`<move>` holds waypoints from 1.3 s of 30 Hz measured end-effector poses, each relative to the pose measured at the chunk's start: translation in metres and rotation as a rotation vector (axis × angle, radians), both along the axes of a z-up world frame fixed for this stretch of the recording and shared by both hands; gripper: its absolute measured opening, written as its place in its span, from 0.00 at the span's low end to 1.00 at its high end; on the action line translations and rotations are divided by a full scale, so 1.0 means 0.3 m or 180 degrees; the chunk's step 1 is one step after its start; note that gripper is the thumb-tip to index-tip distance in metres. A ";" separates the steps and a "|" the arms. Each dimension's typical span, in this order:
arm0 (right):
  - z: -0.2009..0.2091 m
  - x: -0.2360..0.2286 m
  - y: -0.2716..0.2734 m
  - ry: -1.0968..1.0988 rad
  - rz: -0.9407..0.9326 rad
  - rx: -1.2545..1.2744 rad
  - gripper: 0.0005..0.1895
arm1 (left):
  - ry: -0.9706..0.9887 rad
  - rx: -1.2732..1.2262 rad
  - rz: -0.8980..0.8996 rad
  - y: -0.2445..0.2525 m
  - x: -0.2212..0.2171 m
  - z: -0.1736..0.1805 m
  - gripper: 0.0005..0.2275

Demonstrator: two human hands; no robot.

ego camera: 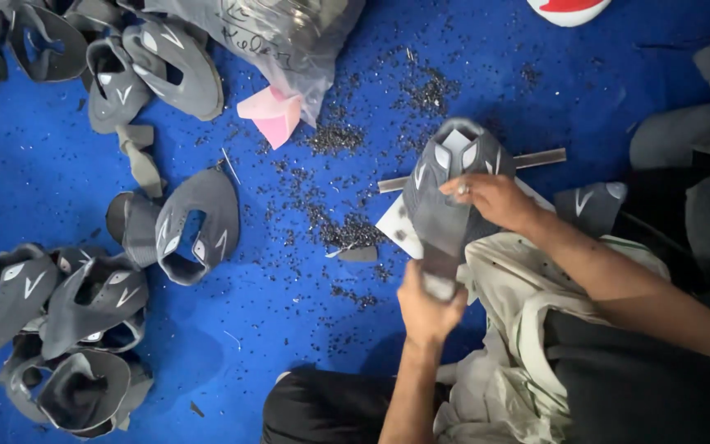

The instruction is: Manually punching holes and attaching components to shoe uppers using a hammer and a punch tool.

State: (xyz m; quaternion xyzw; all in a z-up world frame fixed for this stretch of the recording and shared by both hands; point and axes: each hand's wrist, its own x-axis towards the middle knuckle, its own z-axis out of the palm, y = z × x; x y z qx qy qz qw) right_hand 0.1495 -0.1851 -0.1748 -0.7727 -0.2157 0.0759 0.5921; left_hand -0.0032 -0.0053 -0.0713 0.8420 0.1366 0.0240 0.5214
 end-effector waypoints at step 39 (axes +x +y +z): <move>-0.045 0.090 0.007 -0.1153 -0.0258 -0.0309 0.13 | 0.0199 0.1053 -0.0293 -0.012 0.041 -0.092 0.22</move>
